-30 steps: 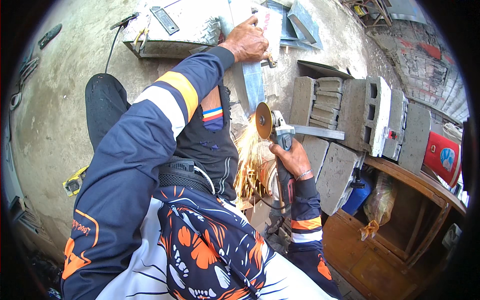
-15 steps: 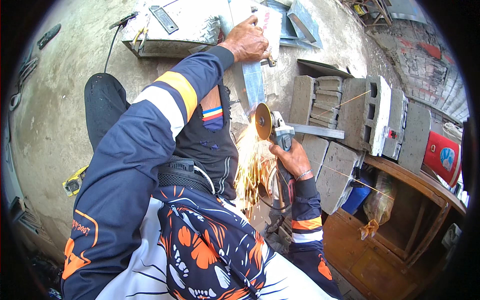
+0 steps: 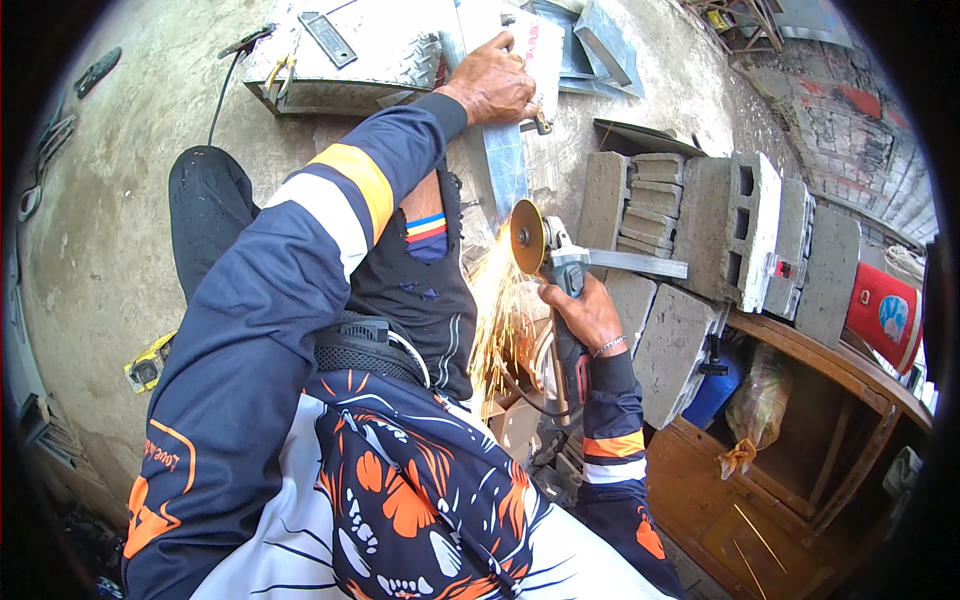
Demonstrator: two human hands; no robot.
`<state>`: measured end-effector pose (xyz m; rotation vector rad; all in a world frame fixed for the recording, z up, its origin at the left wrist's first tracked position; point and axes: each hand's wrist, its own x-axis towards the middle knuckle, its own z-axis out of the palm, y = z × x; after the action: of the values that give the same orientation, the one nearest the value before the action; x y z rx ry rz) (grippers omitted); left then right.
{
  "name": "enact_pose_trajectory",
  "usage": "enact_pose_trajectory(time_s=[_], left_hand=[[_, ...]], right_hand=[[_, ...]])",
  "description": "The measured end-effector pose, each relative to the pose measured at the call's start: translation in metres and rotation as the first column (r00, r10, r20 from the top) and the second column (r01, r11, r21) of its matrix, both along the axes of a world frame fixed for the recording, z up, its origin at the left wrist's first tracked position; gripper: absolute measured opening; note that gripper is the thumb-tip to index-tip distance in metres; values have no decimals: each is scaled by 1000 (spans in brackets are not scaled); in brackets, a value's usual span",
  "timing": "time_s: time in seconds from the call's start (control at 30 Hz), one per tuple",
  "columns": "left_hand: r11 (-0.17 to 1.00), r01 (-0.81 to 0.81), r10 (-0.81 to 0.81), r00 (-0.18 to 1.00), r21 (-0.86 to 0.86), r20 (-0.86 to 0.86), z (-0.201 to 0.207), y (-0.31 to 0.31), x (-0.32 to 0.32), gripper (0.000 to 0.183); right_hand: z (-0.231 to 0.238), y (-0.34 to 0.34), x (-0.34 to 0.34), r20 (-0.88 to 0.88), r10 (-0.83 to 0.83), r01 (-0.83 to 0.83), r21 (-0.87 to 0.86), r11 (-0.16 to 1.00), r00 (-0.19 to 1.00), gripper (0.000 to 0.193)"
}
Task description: The person cuts and shapes metal sheets using an angle grinder.
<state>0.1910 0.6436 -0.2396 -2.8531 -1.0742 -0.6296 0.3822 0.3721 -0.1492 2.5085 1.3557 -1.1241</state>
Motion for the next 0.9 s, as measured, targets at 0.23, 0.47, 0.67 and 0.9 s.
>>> enact_pose_trajectory(time_s=[0.23,0.47,0.67,0.9], left_hand=[[1000,-2,2,1000,-4,-10,-1,0,0,43],[1000,0,0,1000,-12,-21,4,-3,1,43],[1000,9,-9,1000,7,-2,-3,-1,3,43],[999,11,-12,1000,49,7,-8,-1,3,43]], right_hand=[[7,5,-5,-66,-23,19,-64,998,998,70],[-1,-3,2,-12,-2,3,11,1000,1000,70],[-5,-1,4,34,2,-2,2,1000,999,71],[2,5,-3,4,2,-2,28,1000,1000,68]])
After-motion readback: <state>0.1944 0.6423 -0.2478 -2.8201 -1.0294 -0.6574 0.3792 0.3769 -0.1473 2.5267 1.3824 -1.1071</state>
